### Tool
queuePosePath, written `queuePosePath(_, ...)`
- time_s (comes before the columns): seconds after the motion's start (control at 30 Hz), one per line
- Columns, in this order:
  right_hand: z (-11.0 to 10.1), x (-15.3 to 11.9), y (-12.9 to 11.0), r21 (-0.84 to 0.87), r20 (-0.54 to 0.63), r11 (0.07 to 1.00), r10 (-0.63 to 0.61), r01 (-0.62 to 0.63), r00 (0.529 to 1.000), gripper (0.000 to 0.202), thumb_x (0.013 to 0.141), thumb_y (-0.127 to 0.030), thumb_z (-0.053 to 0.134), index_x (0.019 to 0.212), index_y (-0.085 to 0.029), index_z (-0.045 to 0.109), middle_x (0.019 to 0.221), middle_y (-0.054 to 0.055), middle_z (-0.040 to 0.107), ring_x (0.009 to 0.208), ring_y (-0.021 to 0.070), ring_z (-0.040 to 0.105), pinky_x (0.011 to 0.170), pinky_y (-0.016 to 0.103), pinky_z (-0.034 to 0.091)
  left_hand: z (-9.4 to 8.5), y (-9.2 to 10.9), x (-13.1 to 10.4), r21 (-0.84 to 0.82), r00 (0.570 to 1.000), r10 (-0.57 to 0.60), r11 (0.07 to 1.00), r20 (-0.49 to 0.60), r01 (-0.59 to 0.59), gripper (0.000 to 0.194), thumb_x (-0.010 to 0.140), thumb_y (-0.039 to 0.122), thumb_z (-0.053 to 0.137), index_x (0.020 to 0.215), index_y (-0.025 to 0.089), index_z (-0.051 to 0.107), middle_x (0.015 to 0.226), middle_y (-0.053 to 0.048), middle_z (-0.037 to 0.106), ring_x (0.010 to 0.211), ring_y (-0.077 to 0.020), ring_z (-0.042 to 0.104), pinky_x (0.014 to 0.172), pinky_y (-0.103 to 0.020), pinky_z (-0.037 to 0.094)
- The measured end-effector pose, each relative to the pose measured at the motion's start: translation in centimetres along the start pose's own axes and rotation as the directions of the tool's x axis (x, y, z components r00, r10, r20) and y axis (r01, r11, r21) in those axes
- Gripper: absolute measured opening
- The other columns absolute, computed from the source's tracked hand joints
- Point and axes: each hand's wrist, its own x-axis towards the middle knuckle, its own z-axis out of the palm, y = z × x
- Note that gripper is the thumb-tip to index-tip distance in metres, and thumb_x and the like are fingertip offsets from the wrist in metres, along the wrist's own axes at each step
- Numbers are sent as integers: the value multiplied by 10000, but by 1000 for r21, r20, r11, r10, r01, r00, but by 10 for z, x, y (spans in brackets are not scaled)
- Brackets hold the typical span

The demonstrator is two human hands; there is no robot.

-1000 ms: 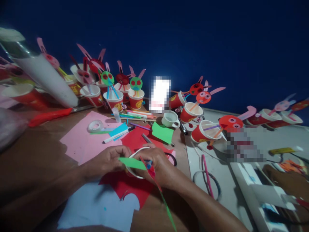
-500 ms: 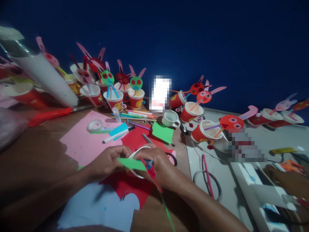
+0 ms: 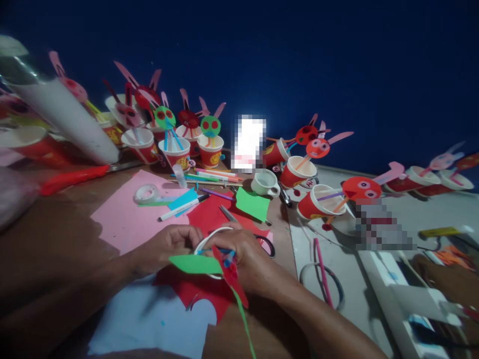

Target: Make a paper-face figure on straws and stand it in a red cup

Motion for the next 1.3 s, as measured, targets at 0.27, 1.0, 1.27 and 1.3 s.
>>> queuePosePath(0.27, 1, -2, 3, -10, -7, 1000, -1, 1, 1000, 85, 820, -150, 595, 740, -171, 609, 718, -22, 611, 683, 97, 543, 693, 212, 397, 12, 1, -3, 39, 997, 8, 999, -78, -5, 157, 684, 193, 700, 710, 149, 552, 700, 13, 592, 674, -115, 558, 641, -233, 419)
queuePosePath(1.0, -1, -2, -3, -108, -6, 993, 50, -51, 999, 75, 759, -120, 620, 715, -179, 609, 687, -22, 631, 635, 106, 553, 736, 244, 406, 17, 4, -15, 365, 967, 132, 930, -219, -44, 76, 727, 211, 641, 709, 149, 601, 745, 3, 595, 684, -114, 541, 618, -214, 415)
queuePosePath(1.27, 2, -1, 5, -94, -37, 996, -6, 2, 999, 100, 743, -90, 621, 749, -189, 613, 728, -24, 667, 652, 105, 576, 717, 232, 416, 18, 8, -20, 703, 902, 353, 706, -248, -83, 115, 778, 214, 559, 706, 156, 627, 692, -11, 673, 629, -122, 592, 603, -213, 433)
queuePosePath(1.3, 2, -1, 5, -97, -46, 995, -10, 5, 999, 97, 743, -97, 621, 763, -191, 617, 741, -20, 672, 667, 110, 582, 719, 236, 419, 17, 7, -21, 699, 900, 344, 712, -267, -64, 114, 781, 209, 549, 706, 159, 620, 682, -7, 665, 622, -121, 587, 598, -214, 434)
